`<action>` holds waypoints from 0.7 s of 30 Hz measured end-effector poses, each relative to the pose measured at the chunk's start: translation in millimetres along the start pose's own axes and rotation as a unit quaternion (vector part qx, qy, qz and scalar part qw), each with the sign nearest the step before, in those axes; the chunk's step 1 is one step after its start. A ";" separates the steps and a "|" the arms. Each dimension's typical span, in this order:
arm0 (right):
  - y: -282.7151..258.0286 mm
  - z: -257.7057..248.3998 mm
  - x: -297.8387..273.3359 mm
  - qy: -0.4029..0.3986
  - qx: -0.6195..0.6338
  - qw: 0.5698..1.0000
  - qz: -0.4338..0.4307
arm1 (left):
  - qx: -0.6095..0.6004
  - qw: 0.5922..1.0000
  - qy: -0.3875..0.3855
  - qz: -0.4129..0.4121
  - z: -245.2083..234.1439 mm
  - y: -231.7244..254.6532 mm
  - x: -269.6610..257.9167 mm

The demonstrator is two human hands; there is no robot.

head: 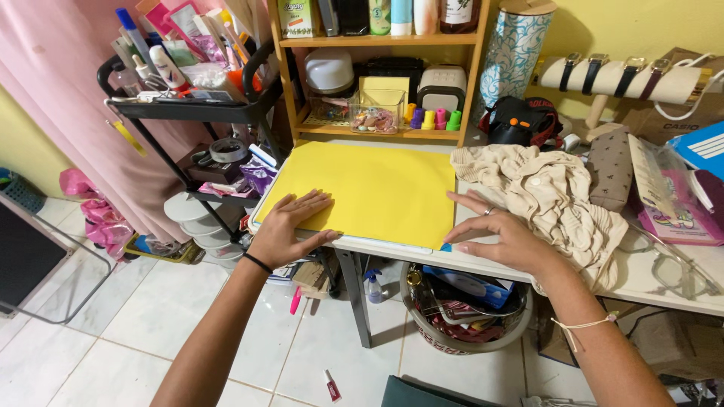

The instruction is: The person organizes a cluttered desk by moving bottles, notebooks, and a comb, then wipes the surface with a cloth. They handle a yellow folder, a blue notebook, and eyeglasses, placing items into a basket and on a shelf.

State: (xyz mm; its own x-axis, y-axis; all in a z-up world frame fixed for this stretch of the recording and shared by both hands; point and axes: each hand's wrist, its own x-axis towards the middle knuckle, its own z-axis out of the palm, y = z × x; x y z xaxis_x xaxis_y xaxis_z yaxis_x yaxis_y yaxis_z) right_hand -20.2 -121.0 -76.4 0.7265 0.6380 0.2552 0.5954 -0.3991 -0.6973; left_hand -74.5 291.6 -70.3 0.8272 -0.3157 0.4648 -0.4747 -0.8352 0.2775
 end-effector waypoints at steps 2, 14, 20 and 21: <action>1.5 -2.0 1.9 -0.015 0.010 1.000 -0.019 | -0.008 1.000 -0.001 -0.007 -0.2 1.0 0.1; 7.0 -3.7 -0.9 0.006 0.025 0.999 -0.023 | -0.010 0.999 -0.021 -0.033 4.3 -5.4 4.1; -4.6 2.6 -6.5 0.128 -0.066 0.990 0.007 | -0.011 0.999 0.047 -0.011 8.5 21.9 26.1; -9.8 4.1 -6.4 0.155 -0.107 0.982 0.034 | -0.029 0.999 0.039 -0.010 11.5 32.2 37.0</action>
State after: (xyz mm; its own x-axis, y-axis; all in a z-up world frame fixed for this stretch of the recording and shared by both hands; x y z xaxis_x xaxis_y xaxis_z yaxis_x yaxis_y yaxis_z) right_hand -32.1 -118.5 -73.9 0.8163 0.3875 0.4284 0.5770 -0.5836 -0.5715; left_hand -55.7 247.8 -53.9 0.8119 -0.2608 0.5223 -0.4766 -0.8129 0.3349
